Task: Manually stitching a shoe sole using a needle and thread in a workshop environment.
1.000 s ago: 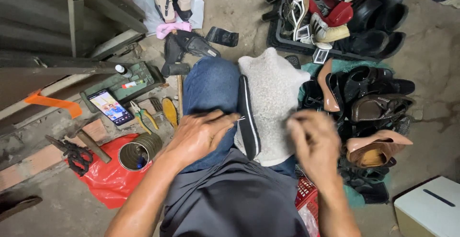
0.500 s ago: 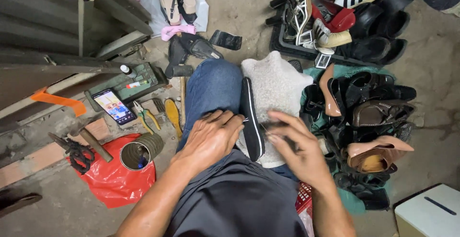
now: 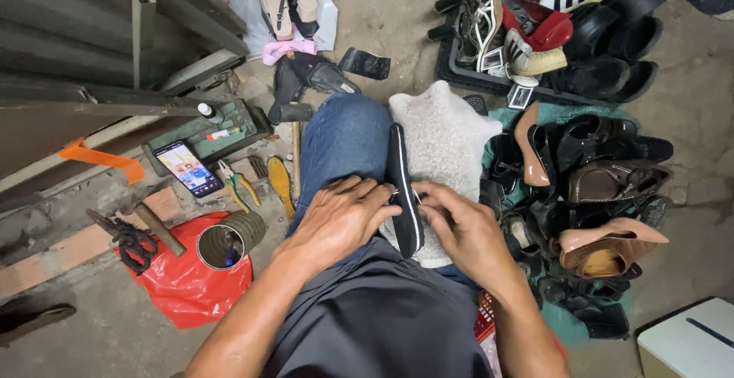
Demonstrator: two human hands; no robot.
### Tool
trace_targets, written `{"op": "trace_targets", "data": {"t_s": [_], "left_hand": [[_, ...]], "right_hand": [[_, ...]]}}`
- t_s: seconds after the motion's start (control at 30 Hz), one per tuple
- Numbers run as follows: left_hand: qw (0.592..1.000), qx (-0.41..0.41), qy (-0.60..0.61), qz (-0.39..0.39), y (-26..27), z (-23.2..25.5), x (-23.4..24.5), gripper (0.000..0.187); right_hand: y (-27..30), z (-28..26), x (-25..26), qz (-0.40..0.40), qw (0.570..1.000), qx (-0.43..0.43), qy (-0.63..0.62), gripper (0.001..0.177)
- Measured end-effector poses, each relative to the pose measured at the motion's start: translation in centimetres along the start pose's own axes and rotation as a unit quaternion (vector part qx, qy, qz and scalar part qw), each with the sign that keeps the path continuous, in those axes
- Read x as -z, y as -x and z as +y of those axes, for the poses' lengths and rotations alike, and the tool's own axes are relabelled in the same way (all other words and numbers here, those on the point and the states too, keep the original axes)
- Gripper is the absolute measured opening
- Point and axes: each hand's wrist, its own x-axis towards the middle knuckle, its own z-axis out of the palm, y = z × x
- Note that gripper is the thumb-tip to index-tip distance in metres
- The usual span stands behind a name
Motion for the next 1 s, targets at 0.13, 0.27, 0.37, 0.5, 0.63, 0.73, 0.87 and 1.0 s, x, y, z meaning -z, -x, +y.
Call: {"op": "trace_targets", "data": {"t_s": [0.13,0.27,0.37,0.5,0.63,0.73,0.87,1.0], "left_hand": [[0.993,0.081,0.003,-0.088,0.7,0.0,1.1,0.042],[0.942,0.291,-0.117,-0.123,3.0,-0.8,4.0,0.069],[0.923,0.342,-0.128,-0.119,5.3,-1.9,4.3,0.067],[0.95,0.304,-0.06,-0.037,5.4,-1.5,2.1,0.054],[0.937,0.347,0.031,-0.012,4.3,-0.3,1.1,0.033],[0.919,0.351,0.18,0.015,4.3,0.2,1.5,0.02],[0.921,0.323,0.213,0.042,3.5,0.9,0.6,0.018],[0.945,0.296,0.135,0.021,1.9,1.5,-1.1,0.031]], "right_hand": [[0.8,0.6,0.0,0.026,0.999,-0.003,-0.04,0.046],[1.2,0.9,0.3,0.044,0.998,-0.022,-0.03,0.041],[1.6,1.7,-0.3,0.023,0.999,-0.035,-0.02,0.016],[2.7,3.9,-1.1,0.041,0.991,-0.025,-0.126,0.022],[3.7,2.9,0.6,0.043,0.964,-0.014,-0.263,0.012],[3.8,2.9,0.3,-0.011,0.901,0.034,-0.432,0.022],[4.3,2.8,-1.9,0.02,0.908,0.042,-0.416,0.017],[3.8,1.4,-3.5,0.049,0.982,0.034,-0.179,0.065]]}}
